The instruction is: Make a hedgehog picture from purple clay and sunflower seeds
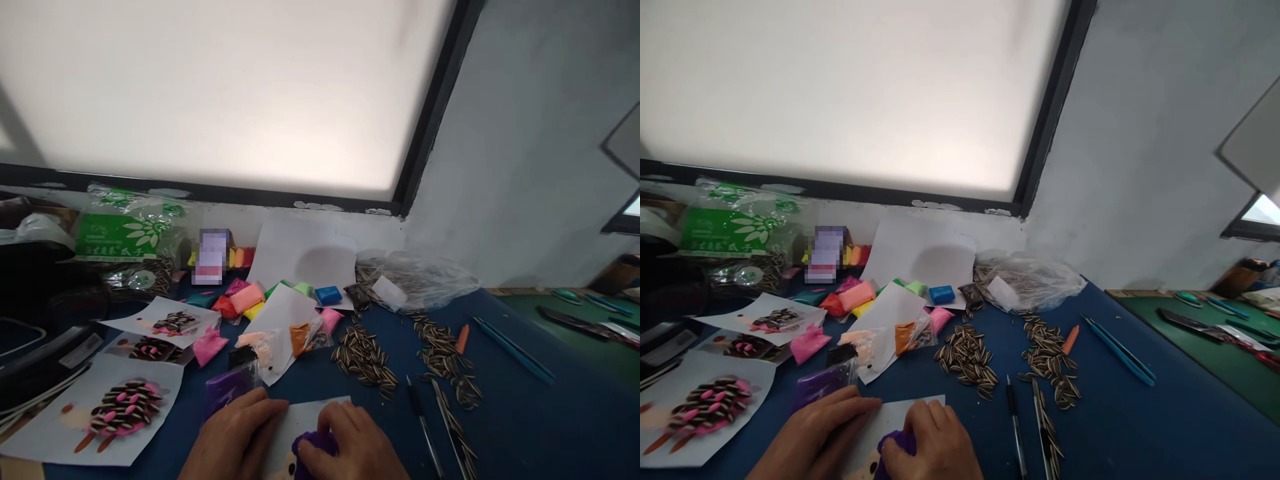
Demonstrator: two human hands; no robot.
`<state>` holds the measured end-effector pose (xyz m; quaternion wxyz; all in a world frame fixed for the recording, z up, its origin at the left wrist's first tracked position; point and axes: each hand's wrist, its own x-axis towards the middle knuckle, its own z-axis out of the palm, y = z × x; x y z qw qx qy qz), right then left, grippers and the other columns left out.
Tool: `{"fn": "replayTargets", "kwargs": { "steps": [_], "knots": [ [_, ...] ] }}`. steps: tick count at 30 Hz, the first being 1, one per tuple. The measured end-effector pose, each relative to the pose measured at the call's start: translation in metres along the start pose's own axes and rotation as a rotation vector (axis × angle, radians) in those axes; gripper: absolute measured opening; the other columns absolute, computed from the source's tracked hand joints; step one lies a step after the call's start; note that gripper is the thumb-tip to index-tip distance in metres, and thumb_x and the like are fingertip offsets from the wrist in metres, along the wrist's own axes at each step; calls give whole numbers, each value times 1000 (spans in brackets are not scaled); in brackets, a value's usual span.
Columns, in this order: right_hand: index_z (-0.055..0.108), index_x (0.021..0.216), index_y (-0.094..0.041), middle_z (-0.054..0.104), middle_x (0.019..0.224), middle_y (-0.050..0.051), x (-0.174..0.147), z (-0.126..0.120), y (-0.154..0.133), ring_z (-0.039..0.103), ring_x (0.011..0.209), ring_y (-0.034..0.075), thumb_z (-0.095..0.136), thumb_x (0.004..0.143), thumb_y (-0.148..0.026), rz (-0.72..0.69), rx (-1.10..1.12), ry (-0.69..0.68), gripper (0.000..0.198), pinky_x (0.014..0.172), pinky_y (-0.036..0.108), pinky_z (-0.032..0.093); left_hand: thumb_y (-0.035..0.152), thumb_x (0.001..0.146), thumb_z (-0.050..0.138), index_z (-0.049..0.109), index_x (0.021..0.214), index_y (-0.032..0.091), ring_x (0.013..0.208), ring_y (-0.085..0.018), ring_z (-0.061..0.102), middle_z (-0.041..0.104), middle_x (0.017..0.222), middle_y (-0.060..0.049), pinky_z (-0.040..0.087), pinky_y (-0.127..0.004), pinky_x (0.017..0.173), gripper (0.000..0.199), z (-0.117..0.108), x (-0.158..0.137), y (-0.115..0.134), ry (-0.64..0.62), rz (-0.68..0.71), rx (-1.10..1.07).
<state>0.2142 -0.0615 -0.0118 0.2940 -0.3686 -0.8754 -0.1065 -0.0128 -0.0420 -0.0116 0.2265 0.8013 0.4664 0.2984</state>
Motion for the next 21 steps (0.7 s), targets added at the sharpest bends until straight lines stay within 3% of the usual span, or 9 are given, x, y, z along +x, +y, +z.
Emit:
{"fn": "replayTargets", "kwargs": {
  "steps": [3, 7, 10, 14, 19, 21],
  "knots": [
    [69, 96, -29, 58, 80, -2, 5, -7, 0, 51, 65, 15, 64, 95, -22, -30, -20, -20, 9, 58, 29, 31, 28, 98, 47, 77, 96, 25, 68, -17, 69, 69, 77, -2, 47, -22, 59, 30, -1, 0, 1, -1, 7, -2],
    [66, 92, -25, 58, 82, 0, 11, -23, 1, 51, 64, 14, 68, 90, -22, 60, -40, -123, 4, 58, 27, 32, 27, 98, 46, 77, 100, 24, 69, -17, 70, 70, 79, -3, 49, -22, 60, 31, -1, 0, 2, 0, -3, -1],
    [65, 88, -25, 57, 82, 0, 10, -22, 1, 51, 65, 14, 70, 88, -25, 68, -34, -142, 6, 58, 27, 31, 27, 98, 44, 78, 100, 24, 70, -18, 70, 70, 79, -4, 49, -23, 61, 34, -2, 0, 4, 0, -8, 14],
    [62, 77, -23, 53, 76, 0, 5, -7, -1, 45, 61, 15, 74, 85, -41, 77, -11, -16, 23, 54, 28, 24, 26, 98, 42, 78, 100, 24, 69, -18, 69, 69, 78, -4, 48, -23, 59, 35, -3, 0, 6, 13, -9, 42],
    [64, 74, -24, 51, 75, 0, 4, 2, -1, 40, 59, 15, 72, 87, -36, 132, -29, 63, 19, 55, 29, 21, 27, 99, 40, 77, 101, 23, 68, -18, 70, 68, 78, -4, 48, -23, 60, 38, -2, -1, 5, 7, -11, 53],
    [63, 73, -23, 50, 74, 0, 4, 2, -1, 40, 59, 15, 71, 87, -42, 117, -16, 81, 25, 54, 29, 20, 26, 98, 40, 78, 101, 22, 69, -18, 70, 69, 79, -5, 48, -23, 60, 38, -2, -1, 4, 7, -8, 53]
  ]
}}
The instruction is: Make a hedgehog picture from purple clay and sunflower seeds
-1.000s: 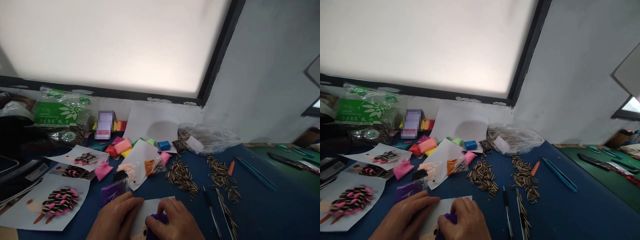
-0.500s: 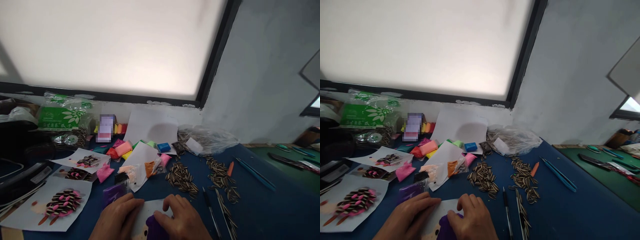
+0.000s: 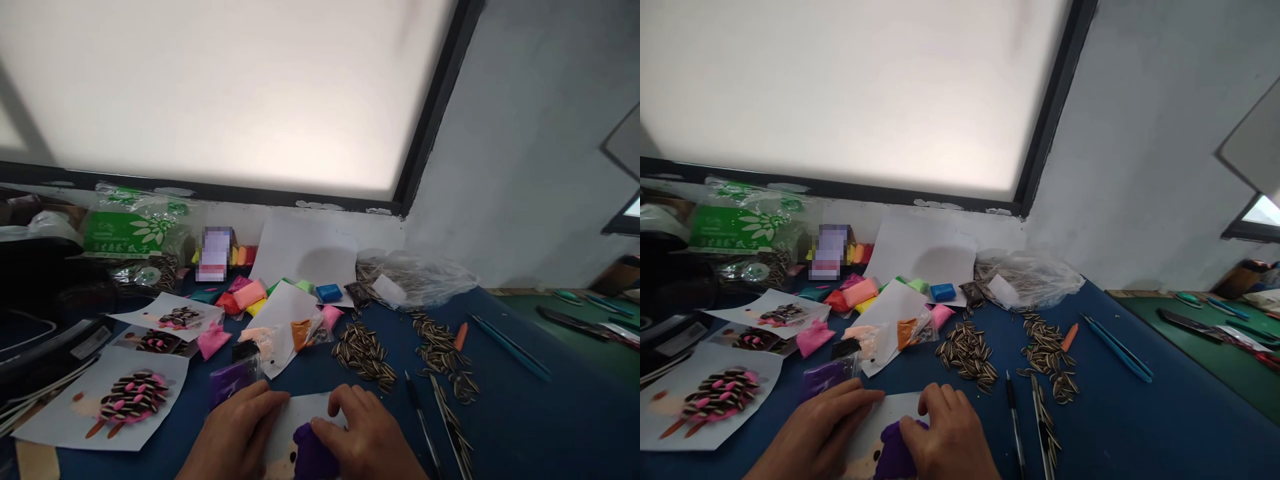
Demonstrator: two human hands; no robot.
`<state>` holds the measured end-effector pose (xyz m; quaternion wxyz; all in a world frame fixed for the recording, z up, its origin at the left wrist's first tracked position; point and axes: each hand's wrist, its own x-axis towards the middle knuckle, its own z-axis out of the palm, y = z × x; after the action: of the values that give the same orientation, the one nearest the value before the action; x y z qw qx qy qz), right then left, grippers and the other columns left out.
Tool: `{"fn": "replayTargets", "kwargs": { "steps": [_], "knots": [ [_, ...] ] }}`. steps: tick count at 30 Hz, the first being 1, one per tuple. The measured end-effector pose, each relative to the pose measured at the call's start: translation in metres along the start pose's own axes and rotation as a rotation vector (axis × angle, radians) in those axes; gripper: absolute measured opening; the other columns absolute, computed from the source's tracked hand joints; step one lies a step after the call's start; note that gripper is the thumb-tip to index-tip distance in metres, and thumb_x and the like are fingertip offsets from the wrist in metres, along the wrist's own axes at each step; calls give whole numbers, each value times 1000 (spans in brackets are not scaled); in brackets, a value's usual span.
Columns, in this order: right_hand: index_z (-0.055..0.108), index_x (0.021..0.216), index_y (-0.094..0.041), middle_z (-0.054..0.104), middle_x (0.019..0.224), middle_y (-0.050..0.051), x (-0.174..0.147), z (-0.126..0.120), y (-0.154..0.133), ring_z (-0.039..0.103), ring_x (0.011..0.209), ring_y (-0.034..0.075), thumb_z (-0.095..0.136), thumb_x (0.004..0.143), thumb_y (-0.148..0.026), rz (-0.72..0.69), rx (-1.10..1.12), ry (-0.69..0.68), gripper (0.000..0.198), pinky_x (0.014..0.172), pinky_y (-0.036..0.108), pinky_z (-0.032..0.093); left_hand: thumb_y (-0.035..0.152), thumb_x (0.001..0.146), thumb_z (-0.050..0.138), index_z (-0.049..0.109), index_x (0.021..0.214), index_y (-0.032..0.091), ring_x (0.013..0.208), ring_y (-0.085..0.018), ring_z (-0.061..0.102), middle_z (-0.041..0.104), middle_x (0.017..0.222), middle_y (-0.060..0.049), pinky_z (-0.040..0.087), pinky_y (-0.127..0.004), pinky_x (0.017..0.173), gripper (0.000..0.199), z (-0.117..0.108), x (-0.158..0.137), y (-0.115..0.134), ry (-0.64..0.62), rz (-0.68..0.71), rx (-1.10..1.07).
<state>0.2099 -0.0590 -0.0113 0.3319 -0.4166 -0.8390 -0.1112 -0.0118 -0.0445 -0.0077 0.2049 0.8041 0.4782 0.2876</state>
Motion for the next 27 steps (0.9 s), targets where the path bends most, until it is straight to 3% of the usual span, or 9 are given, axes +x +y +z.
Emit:
{"fn": "replayTargets", "kwargs": {
  "steps": [4, 9, 13, 18, 22, 27],
  "knots": [
    [62, 71, -23, 50, 72, 0, 0, 0, -1, 40, 58, 15, 69, 88, -51, -10, 13, 19, 33, 53, 29, 20, 25, 97, 41, 78, 101, 24, 68, -18, 69, 69, 79, -4, 48, -22, 59, 37, -1, 0, 1, 2, -5, -3],
    [67, 84, -25, 52, 75, 1, -2, -1, -2, 43, 60, 16, 71, 88, -46, -5, 5, -36, 21, 54, 29, 22, 24, 98, 42, 78, 101, 25, 66, -18, 69, 69, 77, -3, 47, -22, 57, 36, -2, -1, 2, 27, 16, -28],
    [65, 78, -24, 52, 75, 0, -2, -2, -2, 45, 62, 15, 77, 83, -41, -18, -1, -68, 21, 55, 28, 23, 26, 98, 45, 78, 98, 24, 64, -18, 69, 70, 76, -3, 49, -22, 57, 33, -3, -1, 2, 51, 20, -66],
    [70, 90, -24, 55, 81, 2, 4, -15, 3, 44, 61, 15, 79, 76, -37, 16, 59, -75, 21, 55, 28, 26, 31, 97, 51, 75, 107, 26, 78, -21, 73, 77, 88, -3, 55, -23, 68, 26, -5, -2, -4, 61, -68, -159],
    [69, 102, -21, 60, 86, 5, 8, -26, 7, 53, 71, 18, 62, 82, -12, 84, 98, -220, 23, 60, 28, 35, 39, 100, 49, 72, 89, 25, 60, -17, 65, 69, 70, 2, 49, -21, 54, 29, -12, -1, -2, 24, -139, -221],
    [65, 83, -19, 62, 82, 6, 12, -33, 7, 56, 70, 19, 48, 86, -2, 180, 154, -212, 24, 60, 28, 40, 47, 96, 56, 74, 86, 25, 62, -17, 61, 65, 71, 1, 49, -21, 53, 30, -23, 0, 8, 38, -211, -393]
  ]
}}
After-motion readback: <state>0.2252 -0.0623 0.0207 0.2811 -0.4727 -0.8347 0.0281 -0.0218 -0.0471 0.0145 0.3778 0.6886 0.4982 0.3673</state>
